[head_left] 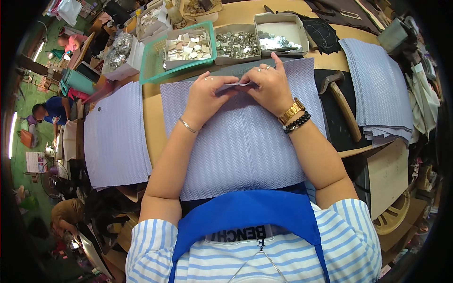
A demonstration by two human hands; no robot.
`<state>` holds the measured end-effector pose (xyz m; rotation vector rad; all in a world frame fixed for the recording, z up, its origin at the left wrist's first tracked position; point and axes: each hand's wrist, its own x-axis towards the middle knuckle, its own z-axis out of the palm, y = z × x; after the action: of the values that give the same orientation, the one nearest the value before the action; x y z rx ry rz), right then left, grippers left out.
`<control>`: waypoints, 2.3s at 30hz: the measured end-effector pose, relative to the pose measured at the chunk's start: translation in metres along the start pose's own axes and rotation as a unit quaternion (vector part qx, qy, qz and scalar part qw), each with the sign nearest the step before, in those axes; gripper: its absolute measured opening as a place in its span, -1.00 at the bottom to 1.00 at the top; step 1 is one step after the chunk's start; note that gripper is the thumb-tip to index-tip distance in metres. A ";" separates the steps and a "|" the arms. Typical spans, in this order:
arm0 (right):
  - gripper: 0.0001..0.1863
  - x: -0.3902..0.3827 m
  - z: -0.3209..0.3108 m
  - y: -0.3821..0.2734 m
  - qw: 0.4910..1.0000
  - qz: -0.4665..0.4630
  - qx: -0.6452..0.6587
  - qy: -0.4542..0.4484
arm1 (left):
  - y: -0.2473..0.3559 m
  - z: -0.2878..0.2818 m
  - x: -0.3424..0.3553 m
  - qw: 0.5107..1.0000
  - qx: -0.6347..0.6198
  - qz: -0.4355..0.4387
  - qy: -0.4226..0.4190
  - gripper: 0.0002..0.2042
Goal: The person folds the edge of a light blue leather sheet and hammers a metal rivet into place before stacking the sheet with others.
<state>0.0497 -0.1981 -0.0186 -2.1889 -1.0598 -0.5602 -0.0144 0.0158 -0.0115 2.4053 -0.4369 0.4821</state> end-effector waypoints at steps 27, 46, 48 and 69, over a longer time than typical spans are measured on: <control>-0.82 0.032 -0.055 -0.059 0.979 -0.003 0.022 -0.202 | 0.022 0.022 -0.037 0.995 0.082 -0.020 0.056 -0.88; -0.78 0.203 0.125 -0.007 0.955 0.068 -0.107 -0.267 | 0.011 0.025 -0.034 0.995 0.022 -0.044 0.092 -0.89; -0.79 0.202 0.131 -0.004 0.950 0.076 -0.118 -0.279 | 0.012 0.027 -0.033 0.994 0.021 -0.042 0.097 -0.89; -0.79 0.210 0.142 0.035 0.967 0.050 0.018 -0.249 | 0.011 0.027 -0.031 0.994 0.017 -0.046 0.095 -0.88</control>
<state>0.2149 -0.0024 -0.0035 -2.3955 -1.1831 0.0667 -0.0405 -0.0041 -0.0391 2.3729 -0.2348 0.6741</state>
